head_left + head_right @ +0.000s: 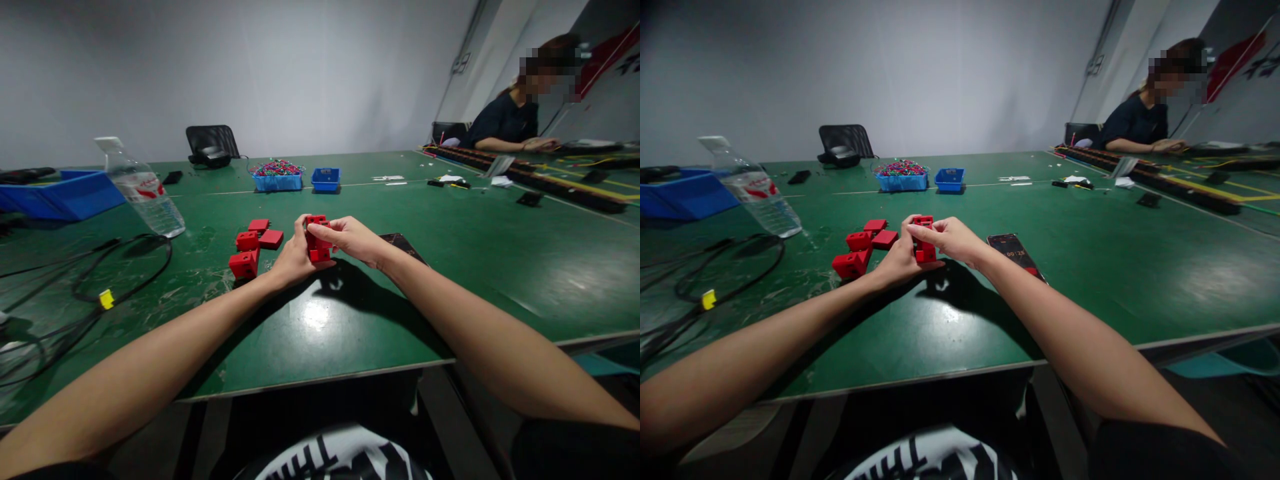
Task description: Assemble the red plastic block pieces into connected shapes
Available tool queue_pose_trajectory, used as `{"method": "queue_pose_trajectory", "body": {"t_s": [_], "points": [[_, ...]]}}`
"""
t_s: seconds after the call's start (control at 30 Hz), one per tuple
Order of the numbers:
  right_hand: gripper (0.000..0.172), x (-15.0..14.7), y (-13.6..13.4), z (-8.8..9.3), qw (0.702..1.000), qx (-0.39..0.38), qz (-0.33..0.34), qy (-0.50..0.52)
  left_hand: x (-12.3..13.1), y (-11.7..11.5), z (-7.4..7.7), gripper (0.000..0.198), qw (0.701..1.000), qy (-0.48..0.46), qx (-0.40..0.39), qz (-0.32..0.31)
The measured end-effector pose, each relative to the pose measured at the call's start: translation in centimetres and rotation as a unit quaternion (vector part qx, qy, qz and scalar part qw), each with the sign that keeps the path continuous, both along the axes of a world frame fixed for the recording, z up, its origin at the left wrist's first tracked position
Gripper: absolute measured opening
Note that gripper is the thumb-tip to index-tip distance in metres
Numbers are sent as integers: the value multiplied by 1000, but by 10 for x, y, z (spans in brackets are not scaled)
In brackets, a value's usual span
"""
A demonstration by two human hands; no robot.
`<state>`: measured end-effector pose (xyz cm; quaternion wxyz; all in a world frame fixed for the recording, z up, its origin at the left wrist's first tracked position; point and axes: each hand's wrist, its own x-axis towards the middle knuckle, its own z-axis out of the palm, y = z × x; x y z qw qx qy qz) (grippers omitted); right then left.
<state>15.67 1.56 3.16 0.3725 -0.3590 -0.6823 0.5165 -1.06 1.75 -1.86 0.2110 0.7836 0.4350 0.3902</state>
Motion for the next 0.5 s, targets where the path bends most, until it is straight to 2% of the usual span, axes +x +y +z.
{"method": "queue_pose_trajectory", "body": {"t_s": [0.07,0.27,0.5], "points": [[53,0,1,-2,1000,22,-7,-9,0,1,-1,103,1000,-1,-5,2],[59,-4,0,-4,977,154,-110,-101,1,4,-3,103,1000,-4,-5,14],[60,-7,-6,-3,960,193,-148,-138,1,4,-4,103,1000,-4,1,8]]}}
